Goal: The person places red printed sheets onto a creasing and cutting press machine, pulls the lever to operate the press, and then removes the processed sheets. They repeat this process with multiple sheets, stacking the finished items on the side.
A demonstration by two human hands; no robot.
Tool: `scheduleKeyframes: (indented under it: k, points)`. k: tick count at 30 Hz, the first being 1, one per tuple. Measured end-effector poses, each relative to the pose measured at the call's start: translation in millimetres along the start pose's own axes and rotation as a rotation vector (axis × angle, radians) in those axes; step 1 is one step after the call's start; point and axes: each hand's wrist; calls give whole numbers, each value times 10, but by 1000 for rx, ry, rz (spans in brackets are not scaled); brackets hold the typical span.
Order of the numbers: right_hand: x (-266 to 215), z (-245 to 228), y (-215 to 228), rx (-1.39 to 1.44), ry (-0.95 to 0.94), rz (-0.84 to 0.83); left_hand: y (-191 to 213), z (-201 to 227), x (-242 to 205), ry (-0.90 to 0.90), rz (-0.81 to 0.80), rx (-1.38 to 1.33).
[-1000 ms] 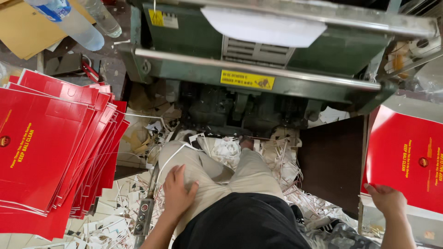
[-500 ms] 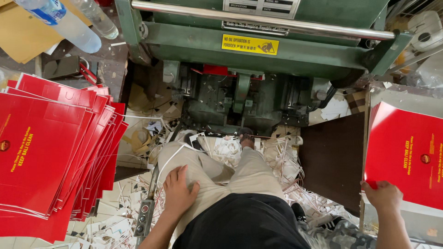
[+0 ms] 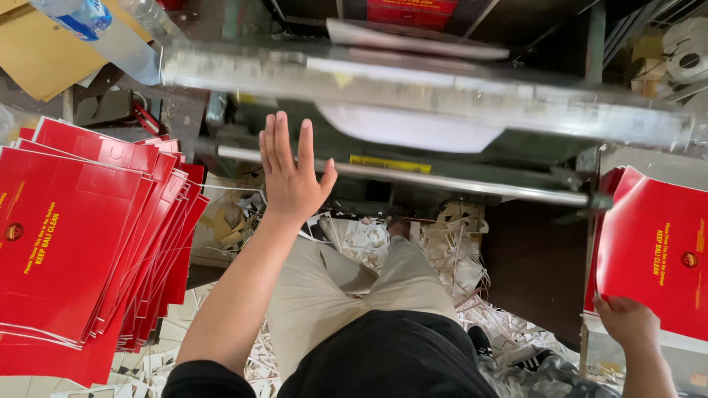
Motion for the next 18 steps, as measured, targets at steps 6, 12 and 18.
scheduleKeyframes:
  k: [6, 12, 18]
  points:
    - [63, -68, -213, -2, 70, 151, -492, 35, -1425, -80, 302, 144]
    - [46, -231, -237, -154, -10, 113, 277, 294, -2190, -26, -66, 99]
    - [-188, -67, -150, 259, -124, 373, 759, 370, -604, 128, 82, -232]
Point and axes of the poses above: each hand's wrist, its own x-axis towards the middle knuckle, its own y-axis out of the back of the hand, z = x × y, and after that the axes turned 1 degree about x, right-handed
